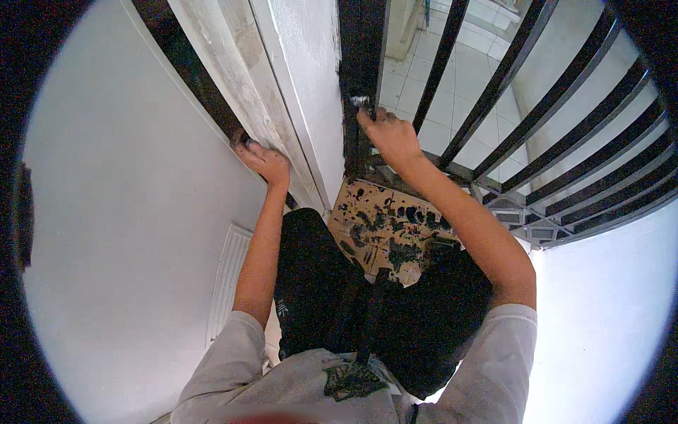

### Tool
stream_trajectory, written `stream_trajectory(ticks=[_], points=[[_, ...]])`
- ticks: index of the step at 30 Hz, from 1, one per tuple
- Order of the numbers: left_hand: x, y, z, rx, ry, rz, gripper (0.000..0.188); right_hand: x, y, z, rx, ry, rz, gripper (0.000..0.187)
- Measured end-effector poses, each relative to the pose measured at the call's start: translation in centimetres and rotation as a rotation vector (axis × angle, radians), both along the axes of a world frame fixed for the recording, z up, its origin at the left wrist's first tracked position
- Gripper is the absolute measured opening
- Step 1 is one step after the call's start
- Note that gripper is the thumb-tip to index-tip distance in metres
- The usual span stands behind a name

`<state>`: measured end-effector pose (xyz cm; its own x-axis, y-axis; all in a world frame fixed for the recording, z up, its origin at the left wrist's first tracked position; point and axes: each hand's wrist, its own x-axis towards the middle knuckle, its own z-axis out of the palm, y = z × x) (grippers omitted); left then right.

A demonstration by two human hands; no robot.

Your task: The person paints a black metal security gate and its adjacent door frame with black paint using a paintbrush.

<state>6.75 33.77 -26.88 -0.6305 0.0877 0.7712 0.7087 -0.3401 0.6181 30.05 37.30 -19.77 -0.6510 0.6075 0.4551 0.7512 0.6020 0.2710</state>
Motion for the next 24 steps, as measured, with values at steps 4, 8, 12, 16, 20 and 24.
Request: stream_trajectory(ticks=[4, 8, 12, 16, 20, 24], points=[[-0.1, -0.1, -0.3, -0.047, -0.006, 0.006, 0.033, -0.1, -0.1, -0.4, -0.056, -0.099, 0.014, 0.035], [-0.5, 0.2, -1.4, -0.105, 0.013, 0.009, 0.038, 0.2, 0.0, 2.3, -0.003, -0.002, 0.018, 0.035], [-0.7, 0.5, -2.3, -0.161, -0.107, -0.037, 0.042, -0.1, -0.1, 6.1, 0.061, 0.023, 0.006, 0.032], [-0.7, 0.4, -2.2, -0.171, -0.051, -0.024, 0.043, -0.1, 0.2, 10.0, 0.102, 0.038, -0.016, 0.035], [-0.5, 0.1, -1.4, -0.111, -0.043, -0.07, 0.041, 0.0, 0.4, 11.2, 0.311, 0.067, 0.042, 0.04], [-0.3, 0.1, -0.6, -0.094, -0.031, -0.074, 0.038, 0.0, 0.3, 9.2, 0.213, -0.154, 0.048, 0.033]])
